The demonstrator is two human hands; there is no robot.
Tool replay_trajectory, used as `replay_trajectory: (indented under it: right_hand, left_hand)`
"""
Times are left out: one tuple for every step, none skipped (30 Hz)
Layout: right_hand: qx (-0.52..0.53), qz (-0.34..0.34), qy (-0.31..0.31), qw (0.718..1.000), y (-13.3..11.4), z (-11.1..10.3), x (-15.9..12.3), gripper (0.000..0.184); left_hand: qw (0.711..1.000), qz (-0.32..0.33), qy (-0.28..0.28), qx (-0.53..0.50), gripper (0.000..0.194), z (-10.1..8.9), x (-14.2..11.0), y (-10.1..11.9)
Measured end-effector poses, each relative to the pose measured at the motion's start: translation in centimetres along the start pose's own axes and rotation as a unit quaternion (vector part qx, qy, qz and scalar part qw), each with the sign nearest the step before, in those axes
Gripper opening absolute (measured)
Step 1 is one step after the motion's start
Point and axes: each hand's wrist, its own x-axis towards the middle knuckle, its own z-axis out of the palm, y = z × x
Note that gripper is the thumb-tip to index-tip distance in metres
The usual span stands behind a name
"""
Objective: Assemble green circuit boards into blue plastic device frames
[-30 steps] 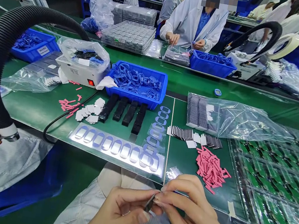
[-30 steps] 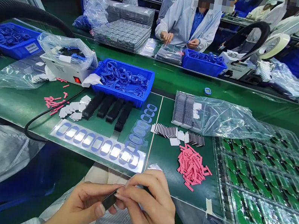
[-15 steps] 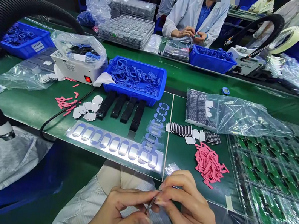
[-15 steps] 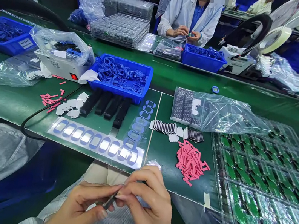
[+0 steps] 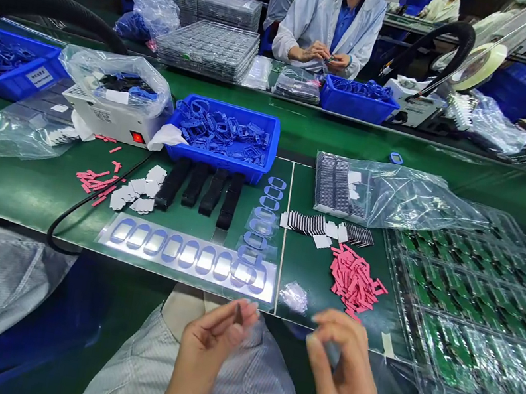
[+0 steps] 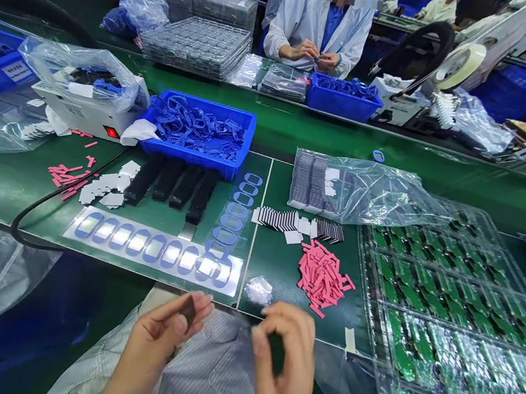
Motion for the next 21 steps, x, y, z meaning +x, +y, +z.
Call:
replay_trajectory:
  right_hand:
    - [-0.032,0.033,-0.004,0.999,1.0,0.4,0.0,0.012]
    - [-0.064,0.049,-0.003,0.997,1.9,0.8,0.0,0.014]
    - [-0.091,0.056,0.001,0.994,2.6,1.3,0.0,0.016]
    - [-0.112,0.057,0.011,0.992,3.2,1.7,0.0,0.016]
    - [-0.127,0.051,0.019,0.990,3.7,2.0,-0.1,0.014]
    - [-0.140,0.033,0.022,0.989,3.9,2.2,-0.2,0.011]
    - [-0.149,0.001,0.017,0.989,4.0,2.2,-0.3,0.010]
    - [-0.157,-0.041,0.005,0.987,4.0,2.1,-0.4,0.013]
    - [-0.163,-0.084,-0.011,0.983,3.8,1.8,-0.5,0.018]
    - [-0.169,-0.120,-0.028,0.978,3.6,1.5,-0.5,0.021]
    - [-0.172,-0.141,-0.041,0.974,3.1,1.1,-0.4,0.021]
    - [-0.169,-0.144,-0.048,0.974,2.6,0.8,-0.3,0.020]
    - [-0.157,-0.141,-0.054,0.976,1.9,0.4,0.0,0.020]
    - [-0.133,-0.138,-0.062,0.980,1.2,0.1,0.3,0.021]
    - [-0.101,-0.139,-0.072,0.982,0.3,-0.1,0.6,0.025]
    - [-0.066,-0.148,-0.084,0.983,-0.6,-0.2,0.9,0.031]
    - [-0.033,-0.165,-0.097,0.981,-1.4,-0.2,1.3,0.036]
    - [-0.005,-0.185,-0.107,0.977,-2.2,-0.1,1.6,0.037]
    - [0.015,-0.202,-0.111,0.973,-2.8,0.0,1.9,0.034]
    - [0.033,-0.213,-0.109,0.970,-3.4,0.2,2.1,0.031]
    - [0.055,-0.214,-0.105,0.970,-3.8,0.3,2.2,0.028]
  left_hand:
    - [1.000,0.004,0.017,0.000,0.032,-0.1,0.2,0.2]
    - [1.000,0.008,0.026,0.003,0.032,-0.2,0.2,0.5]
    - [0.999,0.009,0.030,0.007,0.032,-0.3,0.3,0.7]
    - [0.999,0.009,0.031,0.010,0.032,-0.4,0.2,0.9]
    - [0.999,0.008,0.031,0.014,0.033,-0.5,0.1,1.1]
    - [0.999,0.006,0.031,0.019,0.034,-0.6,0.1,1.2]
    - [0.999,0.005,0.030,0.023,0.034,-0.7,0.0,1.3]
    - [0.999,0.004,0.029,0.028,0.034,-0.8,-0.1,1.3]
    - [0.999,0.002,0.028,0.033,0.033,-0.9,-0.1,1.4]
    - [0.999,0.001,0.025,0.037,0.033,-0.9,-0.1,1.4]
    - [0.999,-0.001,0.021,0.042,0.033,-1.0,-0.1,1.4]
    - [0.999,-0.004,0.015,0.046,0.034,-1.0,-0.1,1.4]
    - [0.999,-0.007,0.006,0.048,0.035,-1.1,-0.1,1.4]
    - [0.999,-0.011,-0.006,0.050,0.036,-1.1,0.0,1.4]
    - [0.998,-0.017,-0.024,0.051,0.036,-1.1,0.0,1.4]
    - [0.997,-0.023,-0.049,0.053,0.036,-1.1,0.0,1.3]
    - [0.995,-0.026,-0.076,0.058,0.036,-1.1,-0.1,1.2]
    - [0.992,-0.023,-0.102,0.065,0.036,-1.2,-0.1,1.2]
    - [0.990,-0.013,-0.125,0.071,0.036,-1.2,-0.2,1.2]
    - [0.987,-0.001,-0.146,0.075,0.037,-1.2,-0.3,1.2]
    - [0.983,0.010,-0.165,0.076,0.040,-1.3,-0.4,1.3]
